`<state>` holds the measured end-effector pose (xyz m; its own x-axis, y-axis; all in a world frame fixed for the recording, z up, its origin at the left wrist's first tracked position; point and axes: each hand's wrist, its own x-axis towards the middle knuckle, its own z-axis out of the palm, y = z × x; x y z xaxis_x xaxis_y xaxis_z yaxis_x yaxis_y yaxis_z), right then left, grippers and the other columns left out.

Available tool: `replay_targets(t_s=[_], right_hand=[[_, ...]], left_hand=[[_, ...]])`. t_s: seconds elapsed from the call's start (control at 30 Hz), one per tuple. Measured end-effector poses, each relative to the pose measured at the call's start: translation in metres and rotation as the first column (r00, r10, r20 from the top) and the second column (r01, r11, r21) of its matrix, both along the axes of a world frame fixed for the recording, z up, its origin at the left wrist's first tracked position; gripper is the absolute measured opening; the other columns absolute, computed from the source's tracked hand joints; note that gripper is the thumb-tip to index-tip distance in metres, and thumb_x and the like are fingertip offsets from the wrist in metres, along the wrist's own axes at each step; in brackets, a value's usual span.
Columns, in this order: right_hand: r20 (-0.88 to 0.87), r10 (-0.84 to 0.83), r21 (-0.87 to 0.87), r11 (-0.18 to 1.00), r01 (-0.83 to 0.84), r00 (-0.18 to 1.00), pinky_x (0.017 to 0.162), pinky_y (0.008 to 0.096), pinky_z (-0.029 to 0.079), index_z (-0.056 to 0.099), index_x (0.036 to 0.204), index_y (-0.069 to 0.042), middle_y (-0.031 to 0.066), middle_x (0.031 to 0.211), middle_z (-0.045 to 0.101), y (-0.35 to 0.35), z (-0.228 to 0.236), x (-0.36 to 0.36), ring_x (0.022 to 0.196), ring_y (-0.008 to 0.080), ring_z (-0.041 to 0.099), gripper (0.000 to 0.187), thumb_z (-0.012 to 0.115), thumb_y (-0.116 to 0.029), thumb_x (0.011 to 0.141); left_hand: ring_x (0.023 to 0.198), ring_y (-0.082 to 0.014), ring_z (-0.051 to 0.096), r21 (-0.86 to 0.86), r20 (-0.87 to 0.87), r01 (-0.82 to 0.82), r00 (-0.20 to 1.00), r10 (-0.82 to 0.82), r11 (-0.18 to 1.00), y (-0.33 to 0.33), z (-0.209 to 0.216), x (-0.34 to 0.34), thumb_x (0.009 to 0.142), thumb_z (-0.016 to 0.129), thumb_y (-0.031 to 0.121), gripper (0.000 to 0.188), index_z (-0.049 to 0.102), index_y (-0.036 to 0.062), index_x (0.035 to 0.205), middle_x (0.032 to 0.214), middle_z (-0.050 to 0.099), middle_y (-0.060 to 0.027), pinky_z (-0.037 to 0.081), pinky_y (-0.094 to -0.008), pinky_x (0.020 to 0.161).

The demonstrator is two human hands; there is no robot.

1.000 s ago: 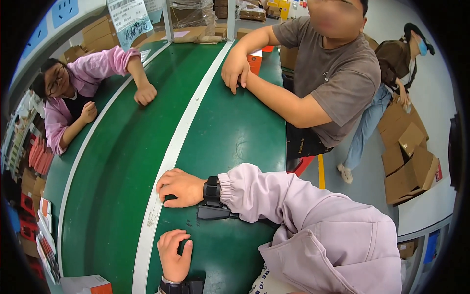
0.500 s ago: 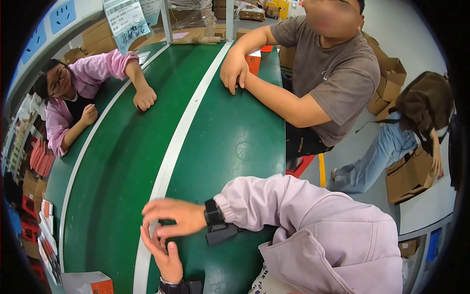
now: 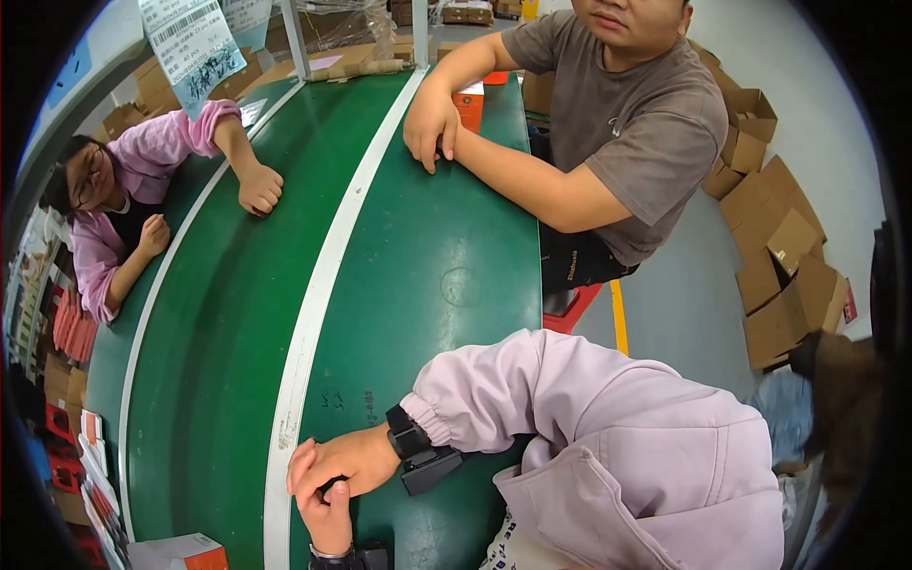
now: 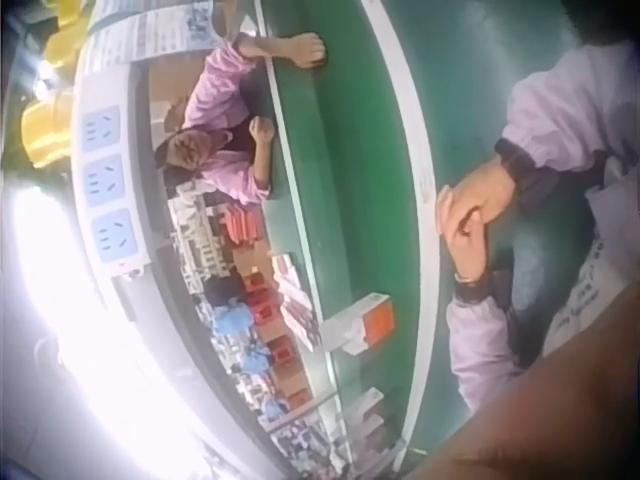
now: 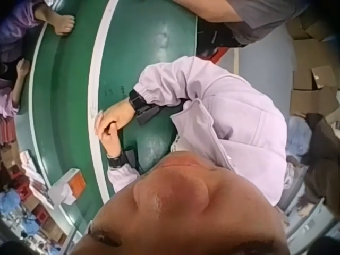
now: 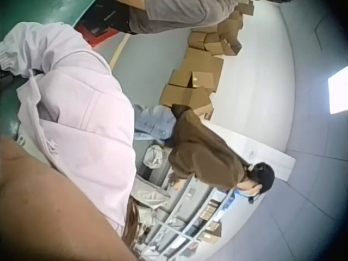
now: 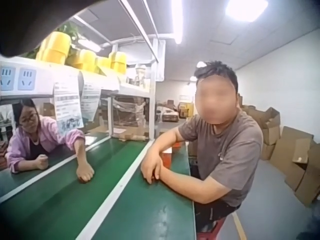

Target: The person packages fans by hand, placing each fan into a box, folding the flaps to close it, and setting the box on the conveyor belt. They then repeat the process and stack the finished boxes on the belt.

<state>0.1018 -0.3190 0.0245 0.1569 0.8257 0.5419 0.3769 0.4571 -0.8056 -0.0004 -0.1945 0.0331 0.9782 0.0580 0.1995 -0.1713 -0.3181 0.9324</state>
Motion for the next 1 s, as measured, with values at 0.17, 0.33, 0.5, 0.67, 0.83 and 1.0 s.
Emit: replay_targets(t_s=[0.17,0.33,0.5,0.67,0.83,1.0], right_hand=[[0.051,0.008,0.001,1.000,-0.008,0.999,0.079,0.0378,0.046,0.053,0.109,-0.007,0.0105,0.098,0.058,-0.001,0.001,0.000,0.092,0.0292,0.057,0.034,0.054,-0.001,0.076],[0.042,0.017,-0.019,1.000,-0.016,0.999,0.079,0.0379,0.047,0.053,0.108,-0.007,0.0107,0.098,0.057,0.003,0.001,0.001,0.092,0.0293,0.056,0.033,0.055,-0.001,0.076],[0.056,0.006,0.008,1.000,-0.006,0.998,0.080,0.0380,0.047,0.053,0.108,-0.007,0.0107,0.099,0.057,0.003,0.004,0.002,0.093,0.0294,0.056,0.033,0.057,0.000,0.076],[0.047,0.021,0.023,0.999,-0.022,0.999,0.081,0.0381,0.047,0.053,0.108,-0.007,0.0106,0.099,0.057,0.003,0.004,0.003,0.093,0.0294,0.056,0.034,0.057,0.001,0.076],[0.063,0.006,0.008,1.000,-0.006,0.998,0.081,0.0381,0.047,0.053,0.109,-0.007,0.0106,0.100,0.057,0.003,0.001,0.002,0.094,0.0295,0.056,0.035,0.057,0.001,0.075],[0.074,-0.005,0.003,1.000,0.005,0.997,0.081,0.0379,0.047,0.053,0.110,-0.008,0.0110,0.101,0.057,0.000,0.003,0.003,0.095,0.0296,0.056,0.036,0.058,0.001,0.075]], left_hand=[[0.118,-0.0318,0.043,0.030,0.035,-0.013,0.999,0.011,0.999,0.000,-0.001,-0.001,0.084,0.062,0.024,0.049,0.045,0.0002,0.123,0.129,0.042,-0.0189,0.036,-0.0424,0.099],[0.118,-0.0329,0.043,0.121,0.079,0.023,0.996,-0.032,0.992,0.007,-0.005,0.001,0.083,0.061,0.021,0.046,0.046,0.0010,0.122,0.129,0.042,-0.0196,0.035,-0.0432,0.100],[0.122,-0.0270,0.040,0.049,0.008,0.048,0.999,-0.048,0.998,0.008,-0.004,0.001,0.086,0.060,0.028,0.050,0.044,0.0007,0.124,0.132,0.041,-0.0136,0.032,-0.0381,0.103],[0.121,-0.0269,0.041,0.065,0.017,0.056,0.998,-0.057,0.996,0.009,-0.005,0.002,0.086,0.061,0.028,0.050,0.043,0.0008,0.125,0.133,0.039,-0.0131,0.032,-0.0382,0.103],[0.118,-0.0340,0.043,0.022,0.043,0.029,0.999,-0.030,0.999,0.007,-0.006,0.002,0.083,0.061,0.019,0.045,0.047,0.0017,0.122,0.128,0.043,-0.0206,0.034,-0.0442,0.101],[0.118,-0.0337,0.042,0.036,0.041,0.025,0.999,-0.027,0.999,0.005,-0.005,0.002,0.084,0.060,0.020,0.045,0.046,0.0017,0.122,0.129,0.043,-0.0205,0.033,-0.0442,0.101]])
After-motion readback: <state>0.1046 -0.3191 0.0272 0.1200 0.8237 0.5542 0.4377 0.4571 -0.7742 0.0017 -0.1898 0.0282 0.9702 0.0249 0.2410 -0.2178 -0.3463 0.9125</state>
